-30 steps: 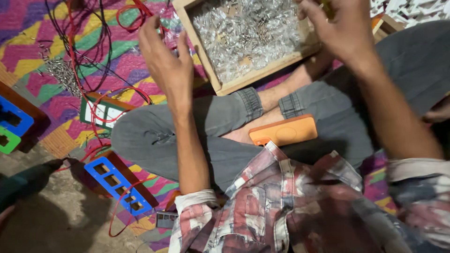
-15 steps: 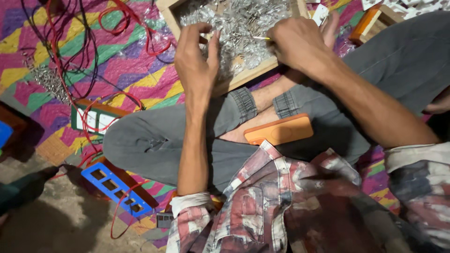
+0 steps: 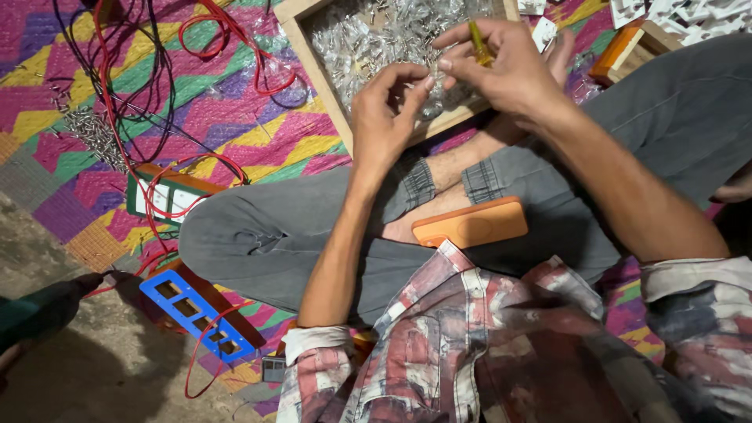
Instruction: The person sits cross-legged on the floor with a wooden tray of small metal fasteners on their lap. They pick fasteners one at a time from the tray, occasionally using a small screwdriver-like tool to help lift them, and place the selected pieces aside while other hands sort colorful plastic switch plates nearby.
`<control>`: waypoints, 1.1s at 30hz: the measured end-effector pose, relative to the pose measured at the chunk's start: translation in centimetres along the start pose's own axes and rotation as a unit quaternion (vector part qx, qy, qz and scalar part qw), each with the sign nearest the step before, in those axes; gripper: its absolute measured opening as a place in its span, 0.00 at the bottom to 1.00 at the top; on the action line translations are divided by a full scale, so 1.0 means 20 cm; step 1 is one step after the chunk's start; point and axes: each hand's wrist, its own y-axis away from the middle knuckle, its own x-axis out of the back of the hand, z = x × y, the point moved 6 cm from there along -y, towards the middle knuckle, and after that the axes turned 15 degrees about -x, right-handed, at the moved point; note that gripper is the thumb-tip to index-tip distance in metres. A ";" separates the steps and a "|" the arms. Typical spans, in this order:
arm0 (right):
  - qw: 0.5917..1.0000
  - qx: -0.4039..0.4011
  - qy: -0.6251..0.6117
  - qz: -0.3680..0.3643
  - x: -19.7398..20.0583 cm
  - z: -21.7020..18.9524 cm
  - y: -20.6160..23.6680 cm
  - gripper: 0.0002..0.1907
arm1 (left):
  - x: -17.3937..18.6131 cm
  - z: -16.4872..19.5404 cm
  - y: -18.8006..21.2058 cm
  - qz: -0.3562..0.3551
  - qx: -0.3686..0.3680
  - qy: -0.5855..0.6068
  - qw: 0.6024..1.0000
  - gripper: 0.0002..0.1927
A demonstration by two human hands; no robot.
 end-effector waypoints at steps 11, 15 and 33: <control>0.998 0.017 -0.037 -0.039 -0.05 0.01 0.00 0.14 | 0.00 -0.11 0.03 0.039 0.055 0.105 0.992 0.05; 0.996 0.077 0.053 0.001 -0.04 -0.02 0.01 0.12 | -0.03 -0.11 0.03 0.024 0.047 0.141 0.989 0.07; 0.994 0.071 0.077 0.022 -0.07 0.00 0.02 0.13 | -0.03 -0.21 0.05 0.066 0.073 0.269 0.958 0.06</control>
